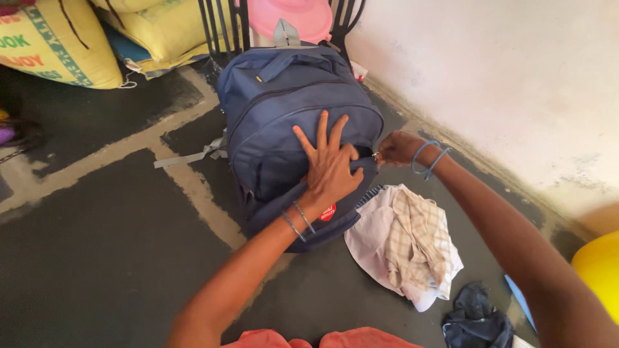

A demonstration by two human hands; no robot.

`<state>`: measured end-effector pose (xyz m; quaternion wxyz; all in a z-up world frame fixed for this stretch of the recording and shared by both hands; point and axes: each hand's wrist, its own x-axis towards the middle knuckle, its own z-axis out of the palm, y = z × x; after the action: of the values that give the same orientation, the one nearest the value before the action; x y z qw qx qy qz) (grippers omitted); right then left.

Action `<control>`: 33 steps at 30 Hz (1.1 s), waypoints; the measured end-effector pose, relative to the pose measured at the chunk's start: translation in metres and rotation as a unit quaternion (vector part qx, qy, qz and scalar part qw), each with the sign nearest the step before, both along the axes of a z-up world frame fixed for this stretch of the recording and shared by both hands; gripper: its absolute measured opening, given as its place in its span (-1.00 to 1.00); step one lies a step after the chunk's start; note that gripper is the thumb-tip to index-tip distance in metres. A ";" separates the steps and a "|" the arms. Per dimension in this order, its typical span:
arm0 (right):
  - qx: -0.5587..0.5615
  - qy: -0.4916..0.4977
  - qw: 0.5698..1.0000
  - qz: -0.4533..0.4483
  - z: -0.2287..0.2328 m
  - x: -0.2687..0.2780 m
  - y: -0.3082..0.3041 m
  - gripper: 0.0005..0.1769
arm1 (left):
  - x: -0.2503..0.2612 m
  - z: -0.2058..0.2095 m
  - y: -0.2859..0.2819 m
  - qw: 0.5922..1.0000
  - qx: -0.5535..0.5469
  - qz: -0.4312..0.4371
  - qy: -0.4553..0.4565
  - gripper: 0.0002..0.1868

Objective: The person organizes clothes by folding them on the floor and placing them into a backpack, then later removes some clothes from a shelf and continues packing them into the same bag.

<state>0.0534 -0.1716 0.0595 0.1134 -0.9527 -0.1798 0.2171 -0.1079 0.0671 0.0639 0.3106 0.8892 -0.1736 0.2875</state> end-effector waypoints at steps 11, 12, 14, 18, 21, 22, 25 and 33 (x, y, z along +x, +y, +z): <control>-0.042 0.010 0.999 0.013 0.024 -0.016 0.008 -0.67 | 0.016 -0.011 0.000 0.992 0.079 -0.055 -0.076 -0.61; -0.018 0.018 1.000 0.004 0.027 -0.019 0.008 -0.67 | 0.015 -0.011 -0.003 0.992 0.080 -0.052 -0.084 -0.62; 0.010 0.030 0.999 -0.015 0.029 -0.020 0.009 -0.69 | 0.012 -0.008 -0.011 0.990 0.084 -0.045 -0.101 -0.63; 0.023 0.040 0.999 -0.024 0.036 -0.012 0.017 -0.74 | 0.019 0.000 -0.011 0.991 0.084 -0.035 -0.101 -0.70; 0.027 0.026 0.999 -0.018 0.047 -0.011 0.031 -0.73 | 0.024 0.005 -0.003 0.993 0.092 -0.012 -0.079 -0.68; 0.026 0.019 0.999 -0.018 0.052 -0.013 0.035 -0.72 | 0.024 0.006 0.000 0.992 0.101 0.007 -0.078 -0.65; 0.092 0.005 0.992 0.084 0.065 -0.030 0.049 -0.78 | 0.024 0.010 0.004 0.991 0.111 0.048 -0.055 -0.47; 0.128 0.020 0.992 0.012 0.071 -0.071 0.059 -0.63 | -0.007 0.029 0.040 0.997 0.068 -0.033 -0.028 -0.27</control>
<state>-0.0181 -0.1124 0.1306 0.2348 -0.9237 -0.2156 0.2124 -0.1149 0.1067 0.0924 0.2537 0.8936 -0.2305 0.2897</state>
